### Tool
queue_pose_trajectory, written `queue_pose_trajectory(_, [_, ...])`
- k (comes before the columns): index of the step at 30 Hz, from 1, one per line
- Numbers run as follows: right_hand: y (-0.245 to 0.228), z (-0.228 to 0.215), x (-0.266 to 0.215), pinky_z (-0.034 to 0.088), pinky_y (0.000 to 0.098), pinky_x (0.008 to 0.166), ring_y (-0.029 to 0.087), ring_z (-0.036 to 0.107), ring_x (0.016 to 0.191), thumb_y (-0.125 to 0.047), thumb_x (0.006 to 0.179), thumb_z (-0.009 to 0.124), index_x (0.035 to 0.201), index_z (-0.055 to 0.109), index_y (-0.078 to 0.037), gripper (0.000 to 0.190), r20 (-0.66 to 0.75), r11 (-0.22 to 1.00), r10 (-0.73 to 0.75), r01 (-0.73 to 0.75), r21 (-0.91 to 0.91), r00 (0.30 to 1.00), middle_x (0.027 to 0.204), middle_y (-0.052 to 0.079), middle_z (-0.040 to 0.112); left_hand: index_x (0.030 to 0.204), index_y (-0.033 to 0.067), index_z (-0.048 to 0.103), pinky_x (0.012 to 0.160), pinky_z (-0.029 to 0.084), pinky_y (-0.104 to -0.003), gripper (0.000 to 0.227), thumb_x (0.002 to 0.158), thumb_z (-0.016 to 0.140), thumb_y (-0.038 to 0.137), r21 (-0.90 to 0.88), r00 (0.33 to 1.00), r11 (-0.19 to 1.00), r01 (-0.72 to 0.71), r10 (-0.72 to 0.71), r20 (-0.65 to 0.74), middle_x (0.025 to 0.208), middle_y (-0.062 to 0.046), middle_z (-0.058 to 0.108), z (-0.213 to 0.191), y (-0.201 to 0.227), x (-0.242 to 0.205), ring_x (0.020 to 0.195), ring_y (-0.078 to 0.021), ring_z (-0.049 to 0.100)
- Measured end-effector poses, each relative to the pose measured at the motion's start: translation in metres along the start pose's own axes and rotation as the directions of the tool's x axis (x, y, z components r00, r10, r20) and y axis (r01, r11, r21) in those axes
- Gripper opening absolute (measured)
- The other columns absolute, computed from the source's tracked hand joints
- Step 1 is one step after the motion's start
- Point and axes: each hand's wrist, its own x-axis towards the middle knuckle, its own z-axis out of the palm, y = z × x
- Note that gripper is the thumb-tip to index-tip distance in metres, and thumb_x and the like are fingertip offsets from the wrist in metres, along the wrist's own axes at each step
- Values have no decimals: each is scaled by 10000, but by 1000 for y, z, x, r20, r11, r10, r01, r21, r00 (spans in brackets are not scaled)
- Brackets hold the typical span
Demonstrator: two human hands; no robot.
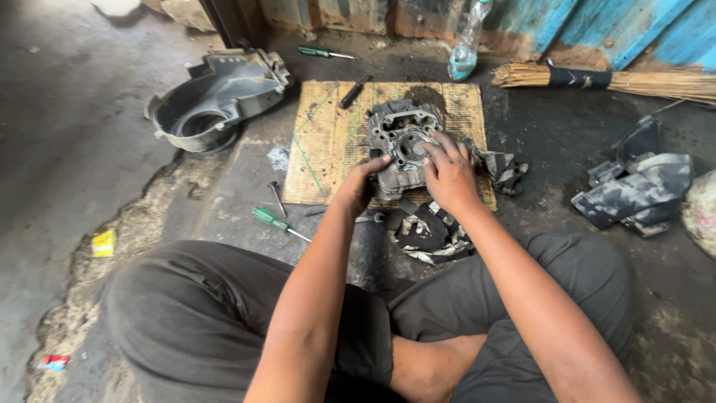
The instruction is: The person sits on the floor and cleans a disassembled engine cylinder block using a rag. They wipe the exterior surfaces and the interior bore of the cylinder, rotating the block to access different areas. The person also uses a small metal tool to scrape or clean specific spots inside the cylinder.
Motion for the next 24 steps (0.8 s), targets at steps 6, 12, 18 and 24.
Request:
queue_pose_trajectory(6, [-3, -4, 7, 392, 472, 1124, 351, 467, 1286, -165, 995, 600, 1260, 677, -75, 290, 33, 999, 34, -35, 35, 999, 1468, 121, 530, 1102, 30, 677, 894, 555, -331, 406, 773, 797, 236, 27, 999, 999, 39, -40, 25, 1033, -96, 740, -11, 8, 16, 947, -218, 703])
queue_pose_trajectory(12, [29, 23, 21, 375, 454, 1140, 342, 460, 1363, -66, 958, 624, 1297, 626, -45, 340, -181, 948, 206, -150, 281, 962, 1449, 169, 501, 1166, -50, 664, 858, 527, -349, 527, 738, 797, 229, 76, 997, 995, 70, -71, 13, 1041, -128, 726, -17, 7, 28, 899, -233, 686])
queue_pose_trajectory(18, [52, 18, 23, 502, 403, 996, 264, 638, 1112, -134, 961, 687, 1088, 716, -38, 161, -183, 911, 376, -327, 250, 908, 1192, 123, 669, 1406, 15, 441, 1007, 484, -420, 779, 712, 762, 166, 805, 842, 593, -15, 441, -309, 1357, -256, 523, 9, 35, 35, 1185, -368, 571])
queue_pose_trajectory(24, [45, 16, -5, 533, 469, 820, 277, 649, 861, -299, 1075, 557, 1039, 679, -20, 307, 138, 421, 821, -749, 511, 555, 975, 168, 695, 1252, 123, 615, 1159, 253, -569, 476, 815, 677, 301, 974, 798, -218, -52, 577, 172, 1441, -208, 481, 76, 23, 7, 1390, -384, 391])
